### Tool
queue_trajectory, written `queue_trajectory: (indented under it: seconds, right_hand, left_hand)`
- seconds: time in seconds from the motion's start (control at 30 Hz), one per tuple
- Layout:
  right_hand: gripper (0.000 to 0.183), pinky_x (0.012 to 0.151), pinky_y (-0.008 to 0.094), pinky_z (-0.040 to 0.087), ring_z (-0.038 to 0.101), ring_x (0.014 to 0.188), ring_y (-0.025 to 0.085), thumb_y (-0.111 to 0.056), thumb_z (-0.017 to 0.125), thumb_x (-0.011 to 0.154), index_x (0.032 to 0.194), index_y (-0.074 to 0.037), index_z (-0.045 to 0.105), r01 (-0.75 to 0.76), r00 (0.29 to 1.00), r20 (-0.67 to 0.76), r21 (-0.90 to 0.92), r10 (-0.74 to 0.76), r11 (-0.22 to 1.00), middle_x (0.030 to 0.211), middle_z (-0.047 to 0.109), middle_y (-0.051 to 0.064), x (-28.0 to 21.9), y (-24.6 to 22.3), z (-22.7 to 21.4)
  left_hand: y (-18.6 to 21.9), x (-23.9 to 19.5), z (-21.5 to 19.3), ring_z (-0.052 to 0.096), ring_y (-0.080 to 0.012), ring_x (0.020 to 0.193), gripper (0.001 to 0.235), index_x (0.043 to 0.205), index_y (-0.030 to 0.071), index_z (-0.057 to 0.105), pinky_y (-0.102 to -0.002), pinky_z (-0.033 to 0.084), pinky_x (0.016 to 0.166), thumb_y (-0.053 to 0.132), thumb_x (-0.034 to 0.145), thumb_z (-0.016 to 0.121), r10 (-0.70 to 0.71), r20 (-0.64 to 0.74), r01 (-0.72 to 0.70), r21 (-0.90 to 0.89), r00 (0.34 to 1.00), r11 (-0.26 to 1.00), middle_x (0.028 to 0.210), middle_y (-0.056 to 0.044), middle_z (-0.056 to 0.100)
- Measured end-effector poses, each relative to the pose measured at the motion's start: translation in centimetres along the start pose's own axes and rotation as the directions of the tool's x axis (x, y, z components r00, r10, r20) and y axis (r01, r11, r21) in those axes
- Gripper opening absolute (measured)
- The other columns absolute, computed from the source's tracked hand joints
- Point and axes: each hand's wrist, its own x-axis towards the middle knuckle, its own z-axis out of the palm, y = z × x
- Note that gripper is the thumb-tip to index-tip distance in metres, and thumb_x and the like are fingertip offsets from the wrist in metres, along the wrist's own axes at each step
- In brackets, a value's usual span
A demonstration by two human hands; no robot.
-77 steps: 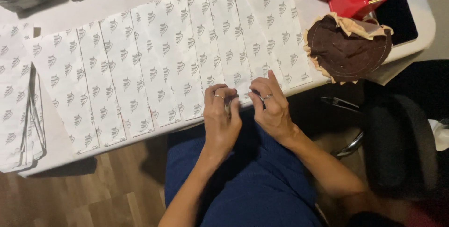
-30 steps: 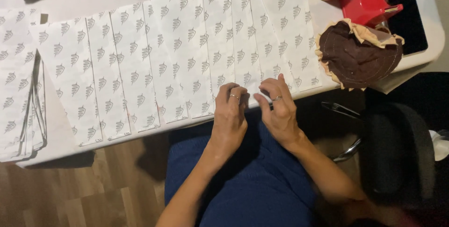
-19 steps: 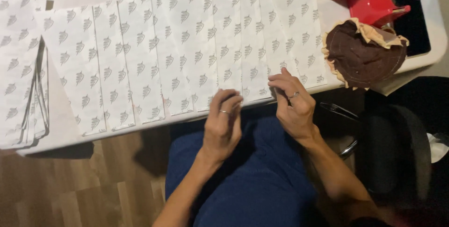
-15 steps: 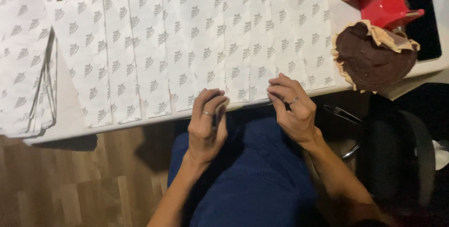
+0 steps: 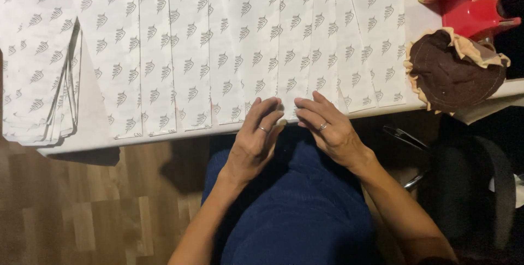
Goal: Laying out multiple printed packaging labels and applying adhesive to their edges in a batch process.
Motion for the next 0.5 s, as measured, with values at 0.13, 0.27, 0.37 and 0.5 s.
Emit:
queue_trajectory:
  seconds: [0.13,0.27,0.37,0.5]
  right_hand:
    - [0.017,0.107,0.049,0.053,0.074,0.103,0.033,0.0,0.076,0.089,0.106,0.002,0.074,-0.007,0.999,-0.034,0.038,0.008,0.999,0.115,0.076,0.018,-0.1,0.2,-0.3]
    - [0.012,0.109,0.047,0.052,0.075,0.104,0.031,0.0,0.077,0.088,0.1,0.003,0.074,-0.003,0.998,-0.056,0.042,0.005,0.999,0.115,0.076,0.018,-0.4,0.7,-0.2]
    - [0.008,0.109,0.048,0.052,0.075,0.103,0.032,0.0,0.076,0.088,0.095,0.003,0.074,-0.004,0.998,-0.063,0.067,0.009,0.998,0.115,0.076,0.018,-0.3,0.5,-0.3]
    - [0.005,0.111,0.048,0.051,0.075,0.104,0.031,0.001,0.076,0.088,0.092,0.003,0.073,-0.024,0.998,-0.051,0.07,0.027,0.997,0.116,0.077,0.017,-0.4,0.7,-0.3]
  left_hand:
    - [-0.7,0.0,0.7,0.07,-0.0333,0.114,0.026,0.11,-0.001,0.067,-0.049,0.051,0.11,-0.001,0.086,0.077,0.08,0.033,-0.082,0.075,0.996,0.994,0.118,-0.019,0.069]
    - [-1.1,-0.3,1.1,0.072,-0.0304,0.112,0.014,0.101,0.0,0.07,-0.048,0.052,0.11,0.001,0.088,0.075,0.065,0.023,-0.067,0.08,0.998,0.995,0.117,-0.017,0.07]
    - [-1.3,-0.1,1.0,0.073,-0.0292,0.109,0.009,0.092,0.001,0.072,-0.048,0.051,0.11,0.002,0.086,0.079,0.08,0.029,-0.082,0.081,0.996,0.993,0.115,-0.016,0.072]
    - [-1.8,-0.5,0.9,0.07,-0.029,0.115,0.005,0.092,0.001,0.073,-0.049,0.049,0.113,0.004,0.089,0.076,0.058,0.062,-0.062,0.055,0.996,0.997,0.11,-0.015,0.073]
